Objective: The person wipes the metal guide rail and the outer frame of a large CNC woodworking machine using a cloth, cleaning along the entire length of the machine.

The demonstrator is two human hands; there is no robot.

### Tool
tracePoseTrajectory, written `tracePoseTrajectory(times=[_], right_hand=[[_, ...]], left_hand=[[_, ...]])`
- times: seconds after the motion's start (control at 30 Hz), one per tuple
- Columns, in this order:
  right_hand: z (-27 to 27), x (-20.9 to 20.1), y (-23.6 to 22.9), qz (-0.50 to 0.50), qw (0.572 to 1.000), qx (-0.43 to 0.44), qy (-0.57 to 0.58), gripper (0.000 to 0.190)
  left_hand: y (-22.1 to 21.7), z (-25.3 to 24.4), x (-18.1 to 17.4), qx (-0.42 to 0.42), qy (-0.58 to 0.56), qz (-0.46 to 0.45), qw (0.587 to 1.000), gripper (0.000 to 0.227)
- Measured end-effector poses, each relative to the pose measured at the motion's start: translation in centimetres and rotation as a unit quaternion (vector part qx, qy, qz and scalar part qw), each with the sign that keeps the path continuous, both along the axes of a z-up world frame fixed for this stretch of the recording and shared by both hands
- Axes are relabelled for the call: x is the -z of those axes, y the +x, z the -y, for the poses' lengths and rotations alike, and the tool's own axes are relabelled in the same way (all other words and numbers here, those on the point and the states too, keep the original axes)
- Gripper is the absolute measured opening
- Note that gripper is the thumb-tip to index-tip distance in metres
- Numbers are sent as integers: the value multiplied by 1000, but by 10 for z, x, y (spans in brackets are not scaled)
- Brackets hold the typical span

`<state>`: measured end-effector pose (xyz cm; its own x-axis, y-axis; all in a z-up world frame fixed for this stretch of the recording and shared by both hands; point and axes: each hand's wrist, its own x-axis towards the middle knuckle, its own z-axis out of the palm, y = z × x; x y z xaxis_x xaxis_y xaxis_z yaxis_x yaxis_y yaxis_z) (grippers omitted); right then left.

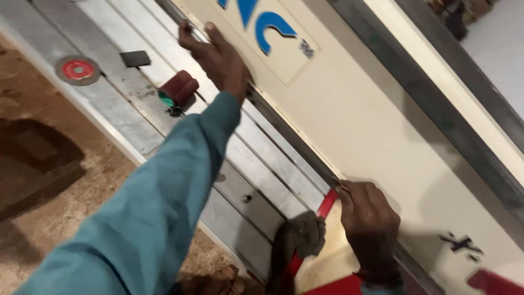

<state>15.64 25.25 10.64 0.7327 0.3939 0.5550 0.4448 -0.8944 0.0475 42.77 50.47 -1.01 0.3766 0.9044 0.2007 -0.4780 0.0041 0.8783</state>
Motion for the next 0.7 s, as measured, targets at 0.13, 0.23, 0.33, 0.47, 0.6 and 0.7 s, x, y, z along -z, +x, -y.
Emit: tracePoseTrajectory(times=[0.13, 0.23, 0.33, 0.47, 0.6, 0.7], right_hand=[[-33, 14, 41, 29, 998, -49, 18, 9], [-55, 23, 64, 40, 999, -30, -16, 5], [-39, 23, 58, 42, 997, -21, -64, 5], [2, 16, 27, 73, 989, -9, -129, 5], [-26, 31, 52, 69, 984, 1, -163, 8], [-71, 38, 82, 59, 997, -44, -26, 7]], left_hand=[[7, 0, 3, -23, 54, -18, 998, 51], [2, 0, 4, -1, 49, -22, 999, 47], [-2, -11, 1, -20, 74, 28, 997, 48], [-3, -6, 1, -3, 58, 16, 998, 55], [-2, -6, 4, -7, 66, -22, 998, 59], [-6, -8, 0, 18, 53, -29, 998, 61]])
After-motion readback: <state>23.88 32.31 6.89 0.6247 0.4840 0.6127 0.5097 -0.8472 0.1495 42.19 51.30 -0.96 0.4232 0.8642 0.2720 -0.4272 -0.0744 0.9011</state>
